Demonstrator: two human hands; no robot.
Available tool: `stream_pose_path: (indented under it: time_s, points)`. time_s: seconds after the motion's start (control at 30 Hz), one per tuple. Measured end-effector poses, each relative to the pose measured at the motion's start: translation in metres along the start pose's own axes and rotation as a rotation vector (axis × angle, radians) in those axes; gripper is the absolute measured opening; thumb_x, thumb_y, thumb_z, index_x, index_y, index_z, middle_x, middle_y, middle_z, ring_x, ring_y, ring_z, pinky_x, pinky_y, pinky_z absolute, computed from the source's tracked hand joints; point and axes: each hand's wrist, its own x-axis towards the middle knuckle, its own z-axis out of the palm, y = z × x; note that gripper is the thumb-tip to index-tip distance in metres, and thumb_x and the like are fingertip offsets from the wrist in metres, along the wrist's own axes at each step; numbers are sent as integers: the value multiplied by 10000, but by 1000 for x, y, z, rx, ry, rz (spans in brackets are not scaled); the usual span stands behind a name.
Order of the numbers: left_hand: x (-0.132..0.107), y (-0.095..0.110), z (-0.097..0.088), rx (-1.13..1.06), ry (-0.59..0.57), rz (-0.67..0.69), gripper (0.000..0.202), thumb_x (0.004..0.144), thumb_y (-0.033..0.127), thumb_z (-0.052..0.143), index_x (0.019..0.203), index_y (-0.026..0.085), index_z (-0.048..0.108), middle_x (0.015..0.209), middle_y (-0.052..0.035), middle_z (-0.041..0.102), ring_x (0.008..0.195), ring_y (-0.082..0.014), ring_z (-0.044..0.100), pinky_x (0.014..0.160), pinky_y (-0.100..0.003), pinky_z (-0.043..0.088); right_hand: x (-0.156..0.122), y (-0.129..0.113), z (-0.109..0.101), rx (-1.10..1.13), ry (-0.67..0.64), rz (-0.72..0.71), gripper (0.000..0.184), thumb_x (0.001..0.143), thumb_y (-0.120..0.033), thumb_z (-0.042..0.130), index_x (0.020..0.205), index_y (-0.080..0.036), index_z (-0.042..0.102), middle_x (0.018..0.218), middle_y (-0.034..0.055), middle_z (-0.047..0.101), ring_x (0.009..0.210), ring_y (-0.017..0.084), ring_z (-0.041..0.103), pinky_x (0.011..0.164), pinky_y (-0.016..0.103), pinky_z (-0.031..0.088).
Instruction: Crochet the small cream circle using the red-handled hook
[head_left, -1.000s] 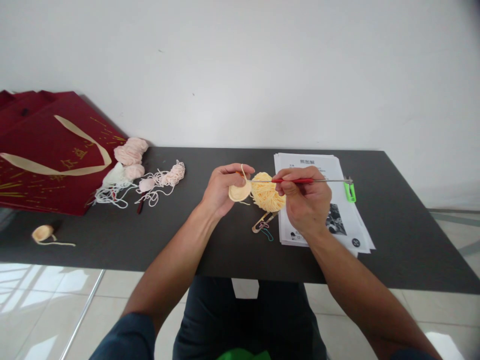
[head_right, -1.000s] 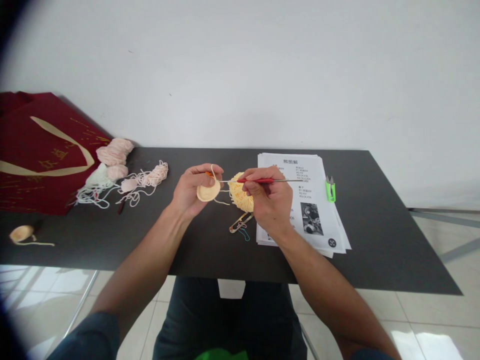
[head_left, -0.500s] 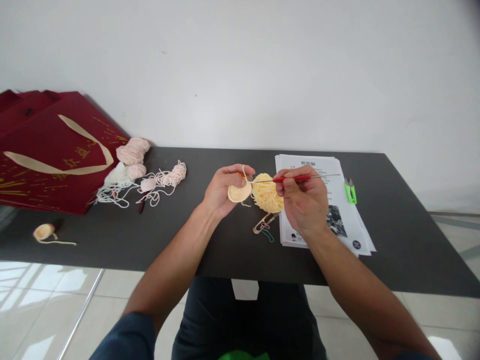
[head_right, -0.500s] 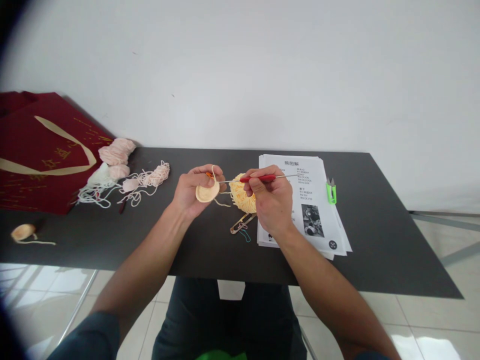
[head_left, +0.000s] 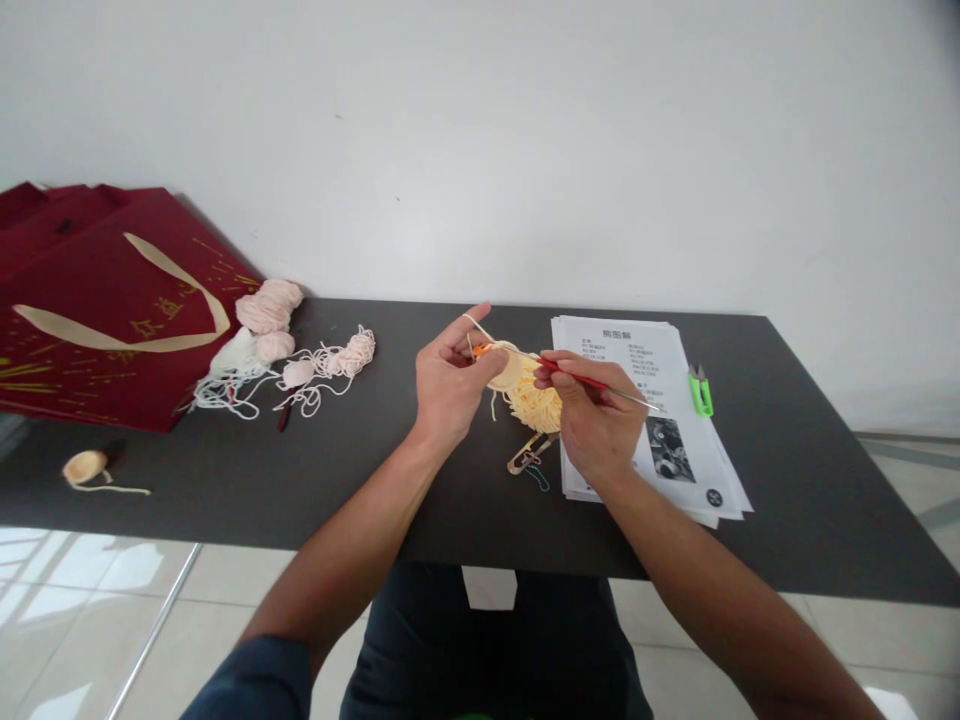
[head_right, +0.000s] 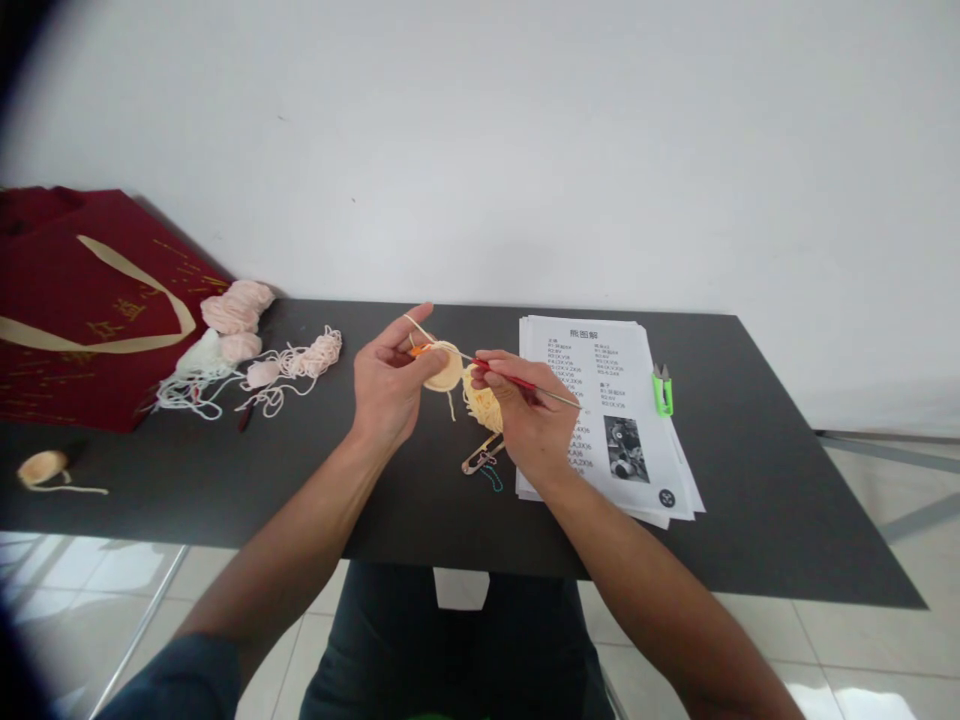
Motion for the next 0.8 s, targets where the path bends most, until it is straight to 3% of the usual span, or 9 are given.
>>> stream_pose_path:
  time_s: [0.17, 0.3, 0.5, 0.8]
  points:
    - [-1, -1, 0, -11, 0, -12, 647, 689, 174, 839, 1321, 225, 706, 794, 35, 679, 649, -79, 584, 649, -235, 471, 6, 6, 1, 214, 38, 341, 86, 857, -261, 818, 918, -276, 759, 972, -26, 831, 761, 89, 778, 730, 213, 679]
    - [-1, -2, 0, -17, 15, -7, 644, 690, 185, 840, 1317, 232, 705, 815, 29, 686, 677, -85, 605, 664, -236, 475, 6, 9, -3, 272, 35, 471, 119, 864, -292, 813, 963, -277, 748, 972, -27, 831, 791, 85, 780, 766, 201, 688]
    - [0, -2, 1, -33, 35, -1, 620, 700, 201, 846, 1304, 233, 708, 815, 29, 685, 681, -83, 606, 680, -236, 477, 0, 8, 0, 236, -31, 432, 81, 920, -279, 754, 999, -296, 760, 1013, -33, 830, 829, 83, 784, 825, 214, 690]
    - [0, -1, 1, 60, 101, 115, 498, 733, 193, 813, 1222, 236, 729, 817, 31, 688, 710, -96, 617, 691, -240, 499, -14, -2, 13, 106, 59, 276, 138, 888, -265, 785, 1025, -275, 792, 1015, 14, 828, 805, 130, 784, 787, 285, 688]
